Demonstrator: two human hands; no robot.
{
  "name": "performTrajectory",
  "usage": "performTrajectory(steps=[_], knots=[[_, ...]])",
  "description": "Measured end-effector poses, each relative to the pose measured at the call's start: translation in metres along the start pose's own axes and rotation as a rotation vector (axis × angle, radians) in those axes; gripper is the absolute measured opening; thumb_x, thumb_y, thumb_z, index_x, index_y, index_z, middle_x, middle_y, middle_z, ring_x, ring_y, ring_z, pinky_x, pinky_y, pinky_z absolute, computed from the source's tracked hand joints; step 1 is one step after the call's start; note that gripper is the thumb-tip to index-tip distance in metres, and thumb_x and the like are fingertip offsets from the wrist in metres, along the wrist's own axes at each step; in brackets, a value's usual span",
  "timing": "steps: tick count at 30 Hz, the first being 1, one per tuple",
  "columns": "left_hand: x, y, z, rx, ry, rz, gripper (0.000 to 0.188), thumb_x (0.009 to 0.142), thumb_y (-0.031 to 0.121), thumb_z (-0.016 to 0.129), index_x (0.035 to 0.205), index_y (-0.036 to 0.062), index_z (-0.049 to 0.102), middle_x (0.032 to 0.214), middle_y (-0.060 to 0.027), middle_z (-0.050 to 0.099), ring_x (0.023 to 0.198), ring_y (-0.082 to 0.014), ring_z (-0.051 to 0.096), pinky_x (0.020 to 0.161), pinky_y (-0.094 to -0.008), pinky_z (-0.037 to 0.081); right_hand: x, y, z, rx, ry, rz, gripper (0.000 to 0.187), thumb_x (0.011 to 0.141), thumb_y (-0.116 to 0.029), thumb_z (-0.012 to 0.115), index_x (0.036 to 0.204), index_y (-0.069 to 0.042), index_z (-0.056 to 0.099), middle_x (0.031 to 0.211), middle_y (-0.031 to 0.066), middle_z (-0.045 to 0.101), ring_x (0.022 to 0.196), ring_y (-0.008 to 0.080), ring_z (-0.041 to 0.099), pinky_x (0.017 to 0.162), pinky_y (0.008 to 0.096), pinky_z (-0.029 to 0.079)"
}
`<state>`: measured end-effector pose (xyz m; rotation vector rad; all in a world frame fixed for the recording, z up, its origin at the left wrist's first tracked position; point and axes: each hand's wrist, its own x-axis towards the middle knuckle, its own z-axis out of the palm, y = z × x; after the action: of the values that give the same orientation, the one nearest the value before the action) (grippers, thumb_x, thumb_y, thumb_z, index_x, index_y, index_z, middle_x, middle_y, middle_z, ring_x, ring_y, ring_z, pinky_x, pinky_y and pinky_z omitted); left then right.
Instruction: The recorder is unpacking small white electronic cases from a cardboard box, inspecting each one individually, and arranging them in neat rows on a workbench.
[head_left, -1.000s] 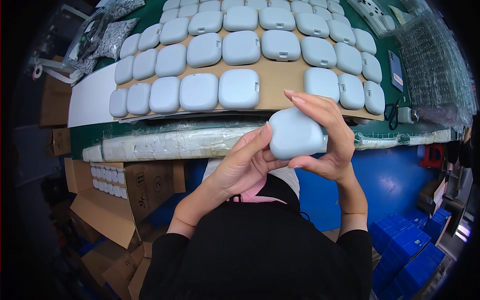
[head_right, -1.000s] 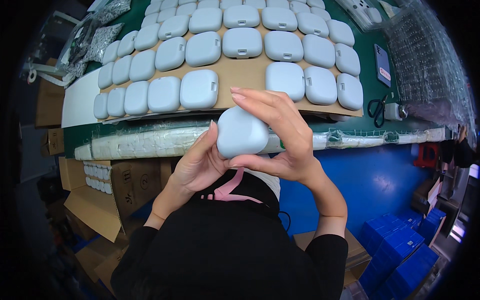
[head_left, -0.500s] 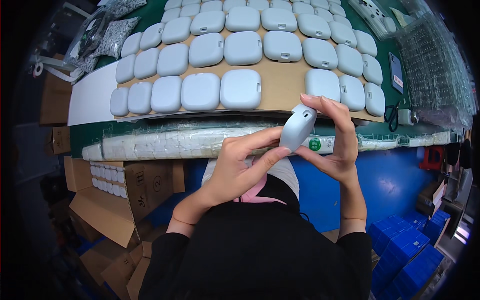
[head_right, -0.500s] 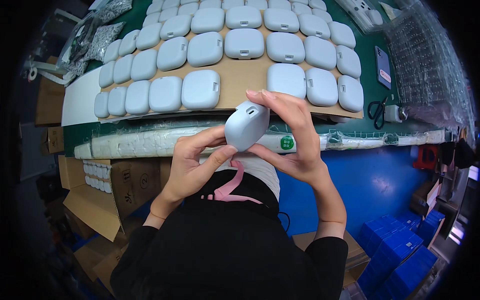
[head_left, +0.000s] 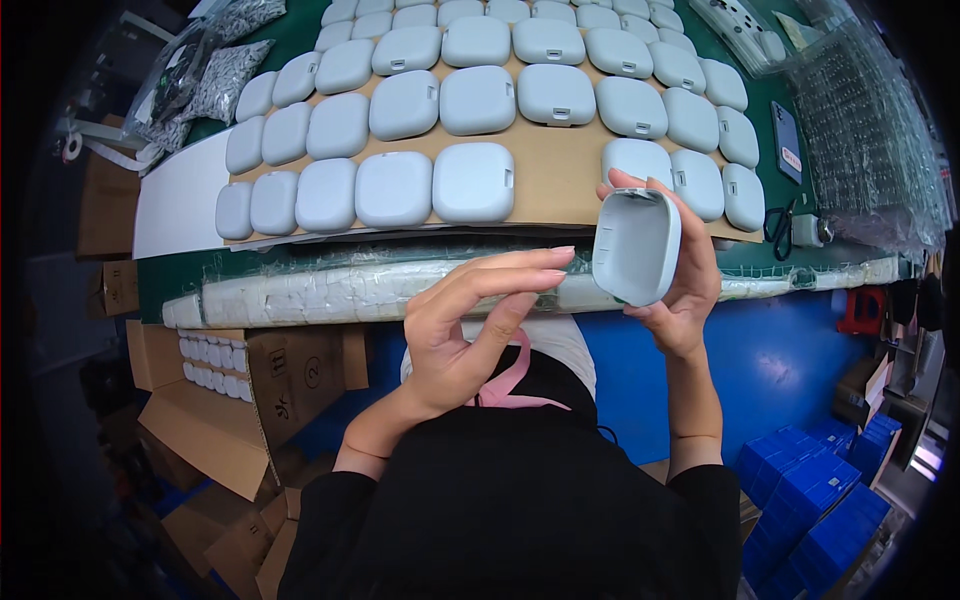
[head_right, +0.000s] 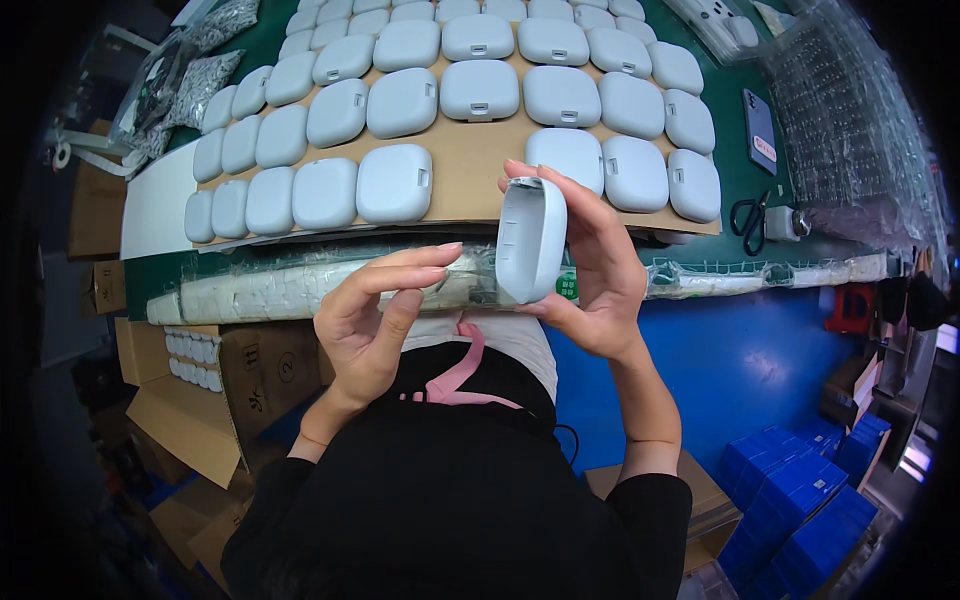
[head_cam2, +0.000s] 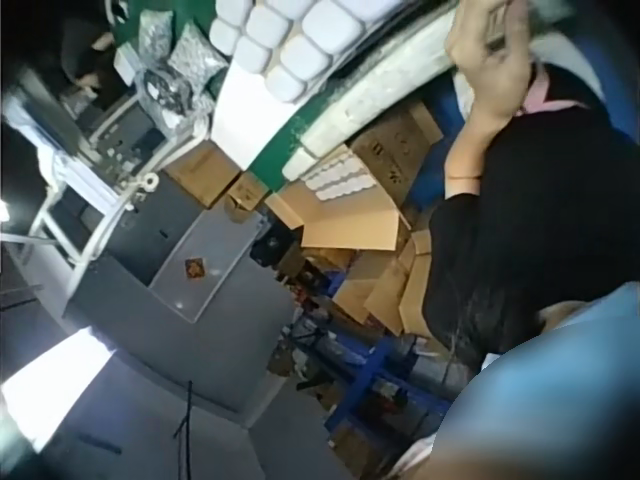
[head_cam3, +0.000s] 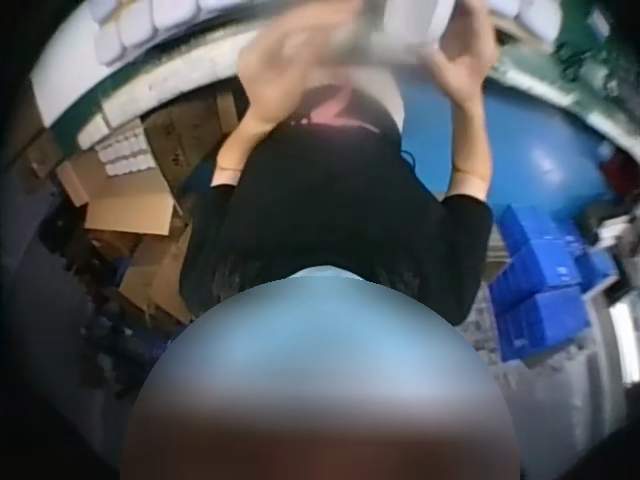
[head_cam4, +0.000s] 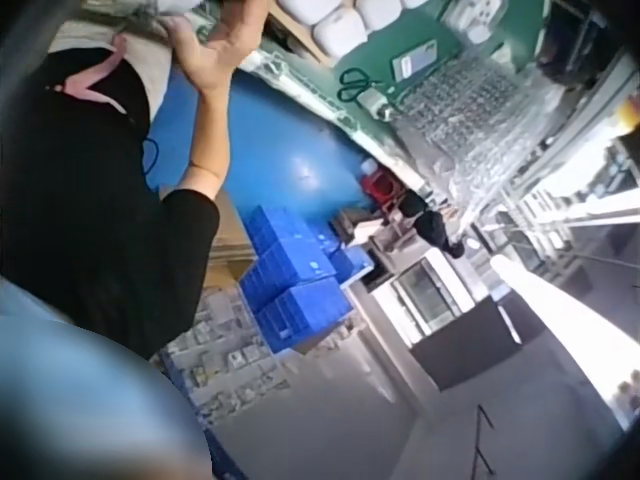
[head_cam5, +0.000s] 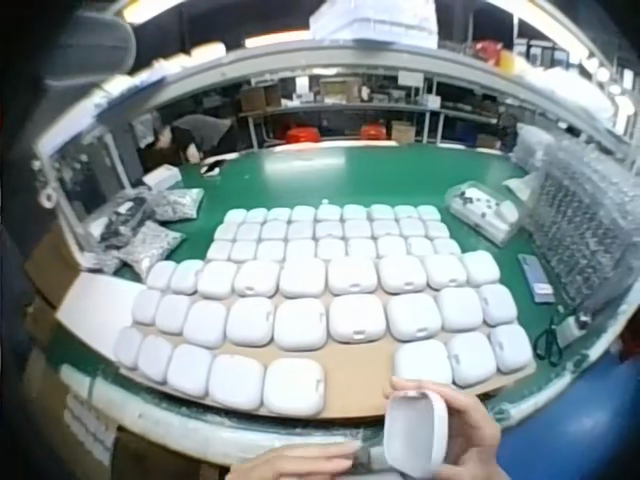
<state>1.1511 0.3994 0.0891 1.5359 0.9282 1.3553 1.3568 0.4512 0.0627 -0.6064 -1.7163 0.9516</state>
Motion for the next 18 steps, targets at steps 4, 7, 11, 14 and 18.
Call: performTrajectory(steps=[4,7,11,14,18], knots=[[-0.005,-0.005,-0.004,-0.159,0.156,-0.128,0.016,0.093,0.002,0.058,0.107,-0.0006,0.066,0.107,-0.0144,0.071,0.099,-0.0220,0.067,0.091,-0.0301,0.052,0.003,-0.002,-0.004,0.664,0.127,0.362,0.092,0.086,-0.053,0.062,0.151,-0.005,0.019,0.147,0.0254,0.037,0.125,0.0373,0.050,0.097,0.0494,0.048],[-0.006,-0.004,-0.005,-0.163,0.135,-0.153,0.016,0.094,0.002,0.056,0.107,-0.0013,0.065,0.106,-0.0149,0.071,0.099,-0.0222,0.067,0.092,-0.0306,0.052,0.005,0.002,-0.004,0.946,0.140,0.306,0.082,0.092,-0.048,0.052,0.152,-0.004,0.017,0.148,0.0280,0.033,0.126,0.0399,0.049,0.095,0.0481,0.048],[-0.007,-0.002,-0.005,-0.172,0.117,-0.187,0.017,0.095,0.003,0.054,0.108,-0.0021,0.064,0.105,-0.0156,0.070,0.098,-0.0223,0.067,0.092,-0.0312,0.052,0.008,0.008,-0.005,1.286,0.147,0.244,0.071,0.099,-0.044,0.040,0.152,-0.003,0.014,0.150,0.0308,0.028,0.128,0.0424,0.046,0.093,0.0464,0.049],[-0.006,0.000,-0.005,-0.193,0.117,-0.213,0.017,0.096,0.003,0.054,0.110,-0.0024,0.063,0.104,-0.0160,0.070,0.098,-0.0218,0.067,0.092,-0.0312,0.052,0.009,0.011,-0.006,1.462,0.147,0.248,0.070,0.101,-0.045,0.033,0.152,-0.002,0.010,0.151,0.0312,0.025,0.130,0.0423,0.044,0.090,0.0452,0.049],[-0.005,0.000,-0.004,-0.205,0.116,-0.232,0.018,0.096,0.003,0.053,0.110,-0.0026,0.063,0.102,-0.0161,0.070,0.097,-0.0216,0.067,0.092,-0.0311,0.052,0.010,0.009,-0.007,1.455,0.187,0.281,0.068,0.101,-0.045,0.034,0.152,-0.004,0.013,0.150,0.0311,0.025,0.129,0.0426,0.044,0.089,0.0449,0.049]])
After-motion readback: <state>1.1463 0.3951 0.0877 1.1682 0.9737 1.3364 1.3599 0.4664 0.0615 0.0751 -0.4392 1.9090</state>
